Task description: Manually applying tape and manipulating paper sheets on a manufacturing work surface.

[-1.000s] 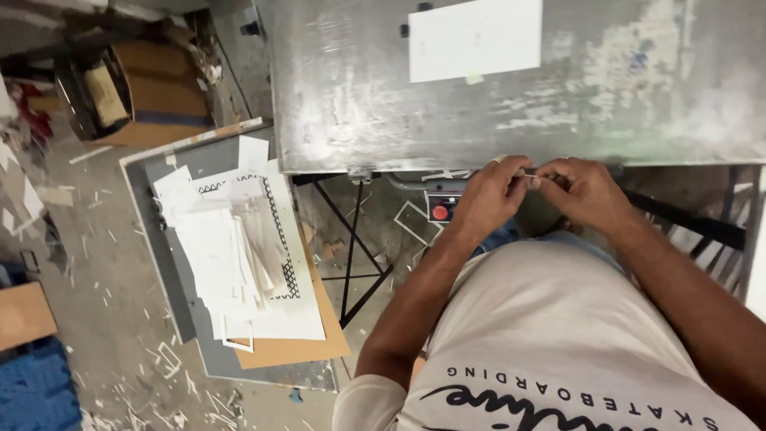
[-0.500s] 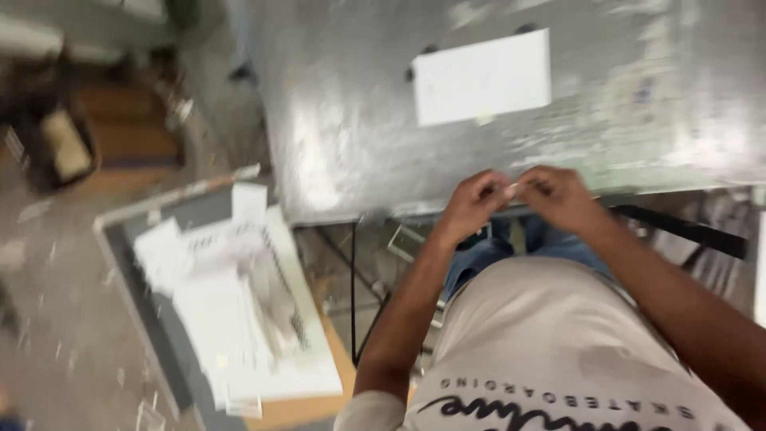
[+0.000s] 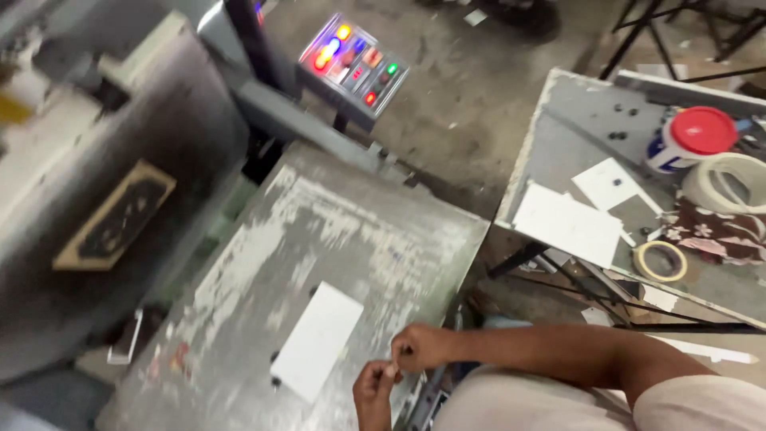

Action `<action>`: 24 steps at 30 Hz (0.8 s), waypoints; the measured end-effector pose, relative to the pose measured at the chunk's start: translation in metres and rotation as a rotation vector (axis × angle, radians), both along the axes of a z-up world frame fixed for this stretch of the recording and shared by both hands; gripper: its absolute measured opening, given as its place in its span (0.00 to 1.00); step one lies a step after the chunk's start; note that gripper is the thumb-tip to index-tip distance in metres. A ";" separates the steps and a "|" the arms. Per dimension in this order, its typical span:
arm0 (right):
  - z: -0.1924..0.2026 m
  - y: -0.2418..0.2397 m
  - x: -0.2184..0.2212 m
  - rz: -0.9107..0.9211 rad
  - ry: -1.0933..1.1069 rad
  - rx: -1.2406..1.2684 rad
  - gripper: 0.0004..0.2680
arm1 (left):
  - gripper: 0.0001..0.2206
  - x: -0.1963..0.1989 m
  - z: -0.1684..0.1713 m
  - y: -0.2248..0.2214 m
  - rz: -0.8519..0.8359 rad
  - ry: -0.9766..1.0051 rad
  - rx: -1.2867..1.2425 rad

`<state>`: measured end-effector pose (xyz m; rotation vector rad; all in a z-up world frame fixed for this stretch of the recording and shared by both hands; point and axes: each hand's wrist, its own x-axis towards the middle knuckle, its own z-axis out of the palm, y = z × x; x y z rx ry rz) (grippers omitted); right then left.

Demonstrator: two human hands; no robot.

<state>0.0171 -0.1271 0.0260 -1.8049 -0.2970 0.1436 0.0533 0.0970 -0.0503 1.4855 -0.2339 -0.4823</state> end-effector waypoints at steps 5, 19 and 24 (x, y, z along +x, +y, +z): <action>0.017 -0.028 -0.007 -0.026 0.096 0.075 0.06 | 0.08 0.018 -0.015 -0.022 -0.054 0.030 -0.016; 0.017 -0.138 -0.073 -0.229 0.122 0.238 0.07 | 0.08 0.010 -0.021 -0.141 -0.179 0.075 0.210; 0.037 -0.179 -0.100 -0.309 0.127 0.241 0.07 | 0.12 0.008 -0.038 -0.178 -0.263 -0.067 0.261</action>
